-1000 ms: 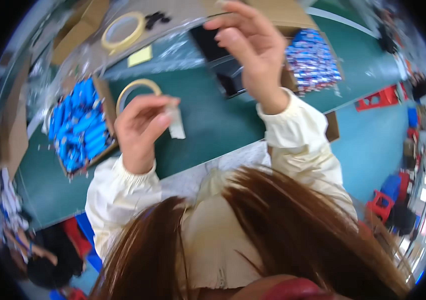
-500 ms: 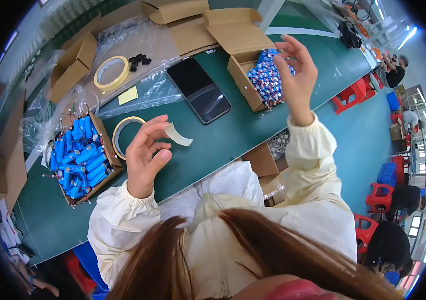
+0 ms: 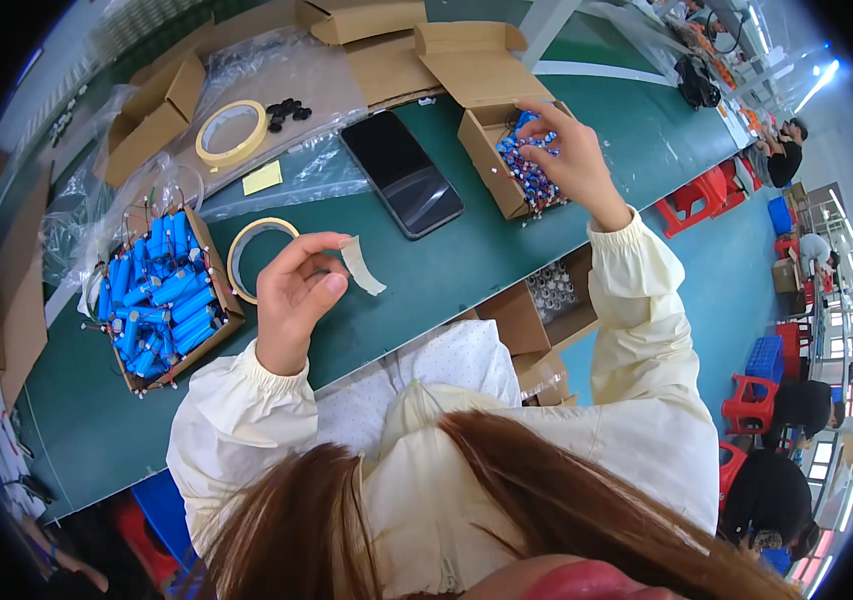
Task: Apply small strips of adhesive tape to the ends of cylindrical batteries.
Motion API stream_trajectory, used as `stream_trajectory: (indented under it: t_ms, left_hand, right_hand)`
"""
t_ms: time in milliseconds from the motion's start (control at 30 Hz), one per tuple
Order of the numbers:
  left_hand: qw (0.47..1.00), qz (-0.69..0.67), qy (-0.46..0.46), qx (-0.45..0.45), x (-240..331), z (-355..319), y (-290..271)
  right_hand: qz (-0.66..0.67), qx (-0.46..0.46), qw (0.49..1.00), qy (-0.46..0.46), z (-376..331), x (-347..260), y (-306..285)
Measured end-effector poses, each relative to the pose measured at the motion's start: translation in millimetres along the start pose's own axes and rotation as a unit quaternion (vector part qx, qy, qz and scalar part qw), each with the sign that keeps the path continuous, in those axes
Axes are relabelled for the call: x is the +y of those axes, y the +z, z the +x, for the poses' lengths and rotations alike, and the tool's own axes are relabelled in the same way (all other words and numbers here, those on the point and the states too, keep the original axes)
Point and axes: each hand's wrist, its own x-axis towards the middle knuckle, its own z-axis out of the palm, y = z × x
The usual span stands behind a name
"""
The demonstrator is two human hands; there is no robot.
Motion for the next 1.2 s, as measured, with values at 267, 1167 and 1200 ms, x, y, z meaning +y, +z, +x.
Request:
stream_trajectory:
  t_ms: [267, 1167, 1200]
  left_hand:
    - [1.000, -0.004, -0.005, -0.012, 1.3, 0.0, -0.3]
    - [0.996, -0.081, -0.019, -0.035, -3.6, 3.2, 8.9]
    - [0.989, -0.133, -0.041, -0.059, -2.9, 2.9, 9.3]
  right_hand:
    - [-0.070, -0.038, 0.997, -0.017, 1.8, 1.3, 2.7]
    - [0.217, 0.052, 0.955, -0.197, -29.1, -125.7, 48.4]
    - [0.229, 0.050, 0.951, -0.202, -32.1, -129.7, 55.0]
